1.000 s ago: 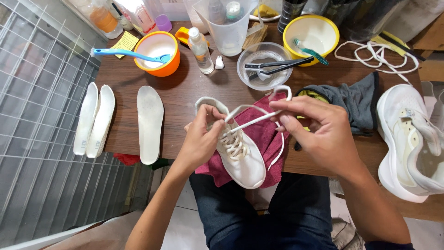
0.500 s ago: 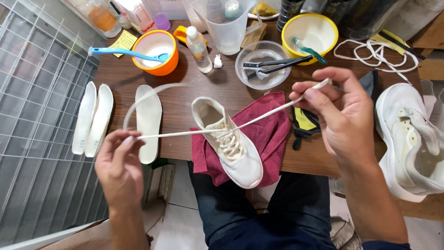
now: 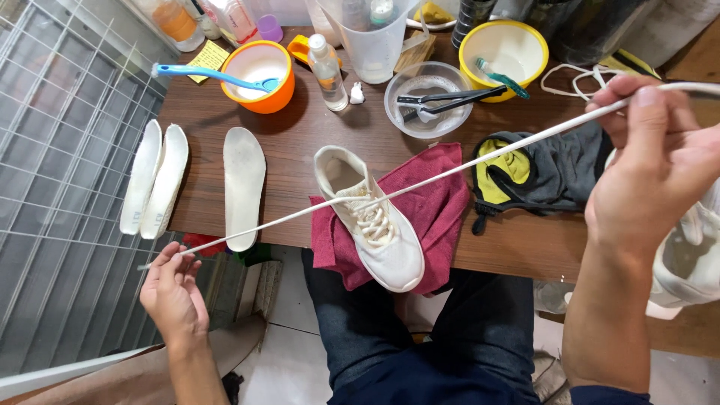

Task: The person laces a white sneaker by threading the laces through the eyelets and tying them. The shoe is placed on a red cloth on a wooden table, and the person adjusts the laces to secure the knot.

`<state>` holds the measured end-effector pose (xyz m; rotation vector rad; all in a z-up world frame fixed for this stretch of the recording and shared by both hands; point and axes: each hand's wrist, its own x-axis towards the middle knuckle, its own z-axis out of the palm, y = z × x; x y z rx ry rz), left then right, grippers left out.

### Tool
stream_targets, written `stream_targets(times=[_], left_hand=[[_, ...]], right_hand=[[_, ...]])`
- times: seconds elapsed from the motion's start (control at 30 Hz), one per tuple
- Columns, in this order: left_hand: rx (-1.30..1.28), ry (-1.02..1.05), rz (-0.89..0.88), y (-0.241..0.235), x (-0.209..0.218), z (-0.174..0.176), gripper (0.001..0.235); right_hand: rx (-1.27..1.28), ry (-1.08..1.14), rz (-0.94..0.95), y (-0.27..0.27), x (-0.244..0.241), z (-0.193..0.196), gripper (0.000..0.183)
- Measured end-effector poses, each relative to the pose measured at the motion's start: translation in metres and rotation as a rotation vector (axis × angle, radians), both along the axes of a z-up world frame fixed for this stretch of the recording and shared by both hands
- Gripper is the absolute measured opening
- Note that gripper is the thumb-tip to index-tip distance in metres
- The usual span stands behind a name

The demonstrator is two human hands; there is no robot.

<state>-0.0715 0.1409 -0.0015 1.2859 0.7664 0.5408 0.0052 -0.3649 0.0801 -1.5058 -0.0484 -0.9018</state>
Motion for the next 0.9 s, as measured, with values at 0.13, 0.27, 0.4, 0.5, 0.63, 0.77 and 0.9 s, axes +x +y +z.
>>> stream_targets(times=[0.13,0.27,0.4,0.5,0.63,0.77,0.9], left_hand=[[0.323,0.249,-0.147,-0.006,-0.002,-0.003,0.029],[0.746,0.818,-0.327,-0.061,-0.001,0.051,0.079],[1.008,0.386,-0.490,-0.093,0.010,0.057,0.052],[1.128,-0.123,-0.634,-0.129,0.045,0.068,0.031],[1.288,0.044,-1.141,-0.176,0.104,0.068,0.045],[1.270,0.409,-1.368,-0.196,0.119,0.063,0.055],[0.949,0.042,-1.275,-0.186,0.109,0.051,0.018]], right_hand=[[0.084,0.032,-0.047,-0.011,-0.003,0.006,0.019],[0.204,0.047,-0.050,-0.009,-0.008,0.018,0.010],[0.399,0.217,0.184,0.001,-0.007,0.031,0.031],[0.348,0.219,0.204,0.004,-0.006,0.029,0.018],[0.127,0.235,0.117,0.001,-0.012,0.020,0.023],[0.235,0.262,0.093,-0.027,-0.013,0.001,0.028],[-0.009,0.188,0.102,-0.025,-0.011,-0.020,0.009]])
